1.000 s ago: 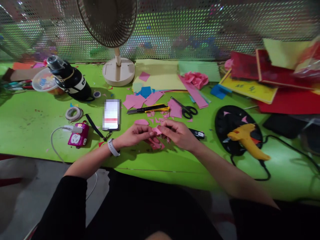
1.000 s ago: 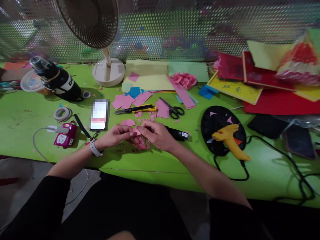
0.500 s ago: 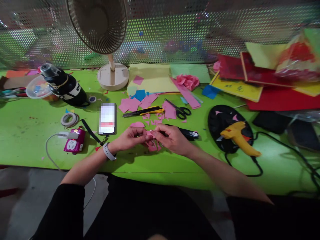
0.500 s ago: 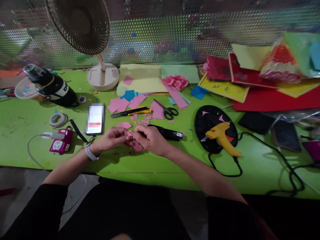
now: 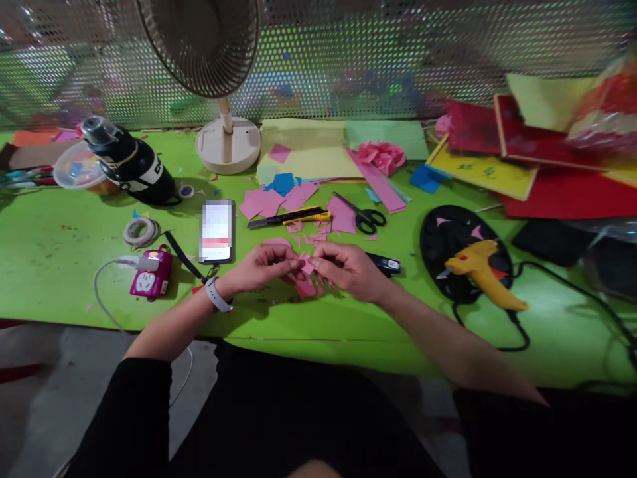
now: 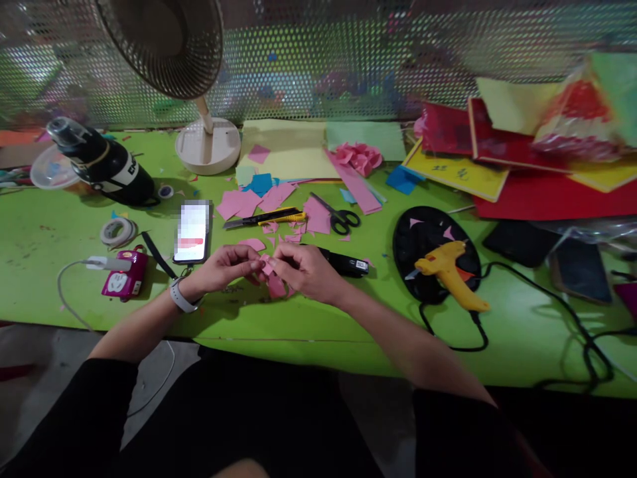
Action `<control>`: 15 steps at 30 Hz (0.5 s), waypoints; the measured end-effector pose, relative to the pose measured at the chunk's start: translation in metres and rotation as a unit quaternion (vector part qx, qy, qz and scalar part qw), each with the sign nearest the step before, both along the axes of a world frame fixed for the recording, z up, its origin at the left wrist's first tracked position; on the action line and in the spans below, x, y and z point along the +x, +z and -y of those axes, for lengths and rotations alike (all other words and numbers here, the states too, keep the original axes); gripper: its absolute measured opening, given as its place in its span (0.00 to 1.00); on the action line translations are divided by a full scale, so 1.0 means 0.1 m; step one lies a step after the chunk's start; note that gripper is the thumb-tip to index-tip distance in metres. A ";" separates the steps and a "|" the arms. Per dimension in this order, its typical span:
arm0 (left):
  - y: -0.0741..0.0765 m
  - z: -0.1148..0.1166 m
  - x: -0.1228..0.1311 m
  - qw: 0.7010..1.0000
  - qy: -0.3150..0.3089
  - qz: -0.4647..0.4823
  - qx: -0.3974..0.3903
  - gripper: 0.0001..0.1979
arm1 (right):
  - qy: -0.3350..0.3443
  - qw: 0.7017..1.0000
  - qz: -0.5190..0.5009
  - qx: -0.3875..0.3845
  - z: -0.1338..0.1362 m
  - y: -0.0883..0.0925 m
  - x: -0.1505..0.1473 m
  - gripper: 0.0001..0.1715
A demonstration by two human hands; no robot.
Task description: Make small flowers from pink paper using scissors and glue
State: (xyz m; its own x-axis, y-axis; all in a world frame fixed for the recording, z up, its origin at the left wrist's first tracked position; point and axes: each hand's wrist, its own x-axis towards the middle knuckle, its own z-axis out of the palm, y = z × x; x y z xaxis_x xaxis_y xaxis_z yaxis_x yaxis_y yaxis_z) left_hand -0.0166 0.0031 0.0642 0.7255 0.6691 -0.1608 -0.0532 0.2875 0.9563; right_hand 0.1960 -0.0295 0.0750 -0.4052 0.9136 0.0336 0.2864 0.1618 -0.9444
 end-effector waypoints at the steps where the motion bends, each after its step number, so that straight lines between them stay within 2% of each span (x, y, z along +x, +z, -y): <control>1: 0.00 0.00 0.00 1.000 0.002 0.001 -0.008 0.18 | 0.002 1.000 0.002 0.008 0.00 0.00 0.00 0.16; 6: 0.04 0.01 0.01 0.998 -0.008 -0.034 -0.042 0.21 | 0.013 0.998 0.028 0.063 0.01 0.02 -0.02 0.14; 10: 0.03 -0.01 0.00 0.998 -0.004 -0.054 -0.028 0.20 | 0.024 0.996 0.050 0.074 -0.07 0.06 0.11 0.14; 12: 0.00 -0.03 0.00 0.998 0.026 -0.051 -0.026 0.19 | -0.036 0.991 0.095 0.083 -0.18 0.07 0.29 0.13; 13: -0.02 -0.04 -0.01 0.998 0.044 -0.047 -0.026 0.19 | -0.098 0.979 0.146 0.105 -0.25 0.06 0.41 0.11; 15: -0.06 -0.05 -0.01 0.996 0.077 -0.037 -0.025 0.19 | -0.231 0.920 0.283 0.142 -0.42 -0.01 0.67 0.07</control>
